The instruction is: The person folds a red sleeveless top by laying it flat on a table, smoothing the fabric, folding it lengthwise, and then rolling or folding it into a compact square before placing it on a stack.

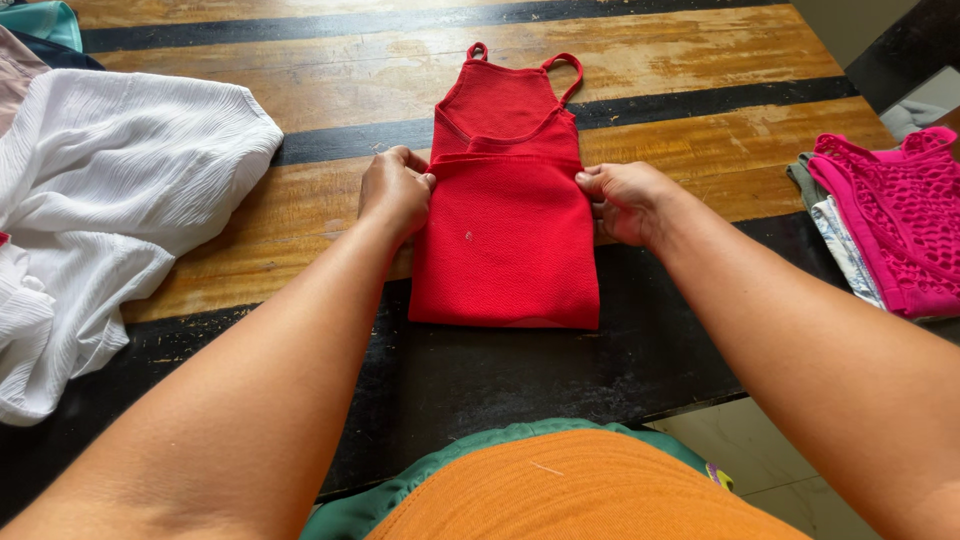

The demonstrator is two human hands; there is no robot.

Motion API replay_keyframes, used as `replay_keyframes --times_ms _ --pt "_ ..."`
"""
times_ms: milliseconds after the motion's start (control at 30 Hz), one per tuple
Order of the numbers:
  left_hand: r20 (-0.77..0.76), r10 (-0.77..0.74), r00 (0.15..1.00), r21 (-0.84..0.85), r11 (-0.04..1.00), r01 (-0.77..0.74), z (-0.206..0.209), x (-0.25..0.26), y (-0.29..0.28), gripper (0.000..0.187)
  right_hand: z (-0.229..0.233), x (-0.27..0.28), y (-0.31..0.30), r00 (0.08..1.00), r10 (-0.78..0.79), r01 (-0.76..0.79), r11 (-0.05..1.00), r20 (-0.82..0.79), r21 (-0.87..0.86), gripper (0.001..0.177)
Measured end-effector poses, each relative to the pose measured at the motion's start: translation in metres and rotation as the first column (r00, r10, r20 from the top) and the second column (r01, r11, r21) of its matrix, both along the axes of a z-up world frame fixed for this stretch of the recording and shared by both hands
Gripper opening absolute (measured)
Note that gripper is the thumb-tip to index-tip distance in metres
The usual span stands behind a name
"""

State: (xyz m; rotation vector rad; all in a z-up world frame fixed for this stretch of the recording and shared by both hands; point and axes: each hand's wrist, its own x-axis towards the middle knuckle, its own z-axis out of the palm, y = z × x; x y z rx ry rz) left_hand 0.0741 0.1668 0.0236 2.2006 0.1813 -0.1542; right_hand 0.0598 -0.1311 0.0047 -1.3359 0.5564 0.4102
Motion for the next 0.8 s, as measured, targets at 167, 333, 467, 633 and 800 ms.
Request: replay_keyframes --times_ms 167,333,467,633,800 --pt "-0.015 0.033 0.999 0.212 0.977 -0.03 0.002 -0.009 -0.005 0.044 0.002 -0.005 0.011 0.981 0.169 -0.032 0.632 0.097 -0.775 0.021" --pt "0.183 -0.026 0.983 0.242 0.97 -0.019 -0.008 -0.016 -0.008 0.042 0.019 -0.031 0.038 0.943 0.298 0.085 0.223 0.15 -0.971 0.035" --pt "0.373 -0.453 0.81 0.505 0.831 0.232 -0.024 -0.029 -0.011 0.045 0.008 -0.051 0.056 0.742 0.636 0.182 0.118 0.215 -0.976 0.041" --pt "0.095 -0.6 0.795 0.606 0.668 0.432 -0.026 -0.051 -0.019 0.072 -0.007 -0.067 0.059 0.692 0.721 -0.054 0.12 0.05 -0.991 0.067" --pt "0.061 -0.584 0.809 0.591 0.675 0.442 -0.025 -0.057 -0.018 0.075 -0.002 -0.076 0.064 0.716 0.698 -0.095 0.081 -0.011 -0.992 0.072"
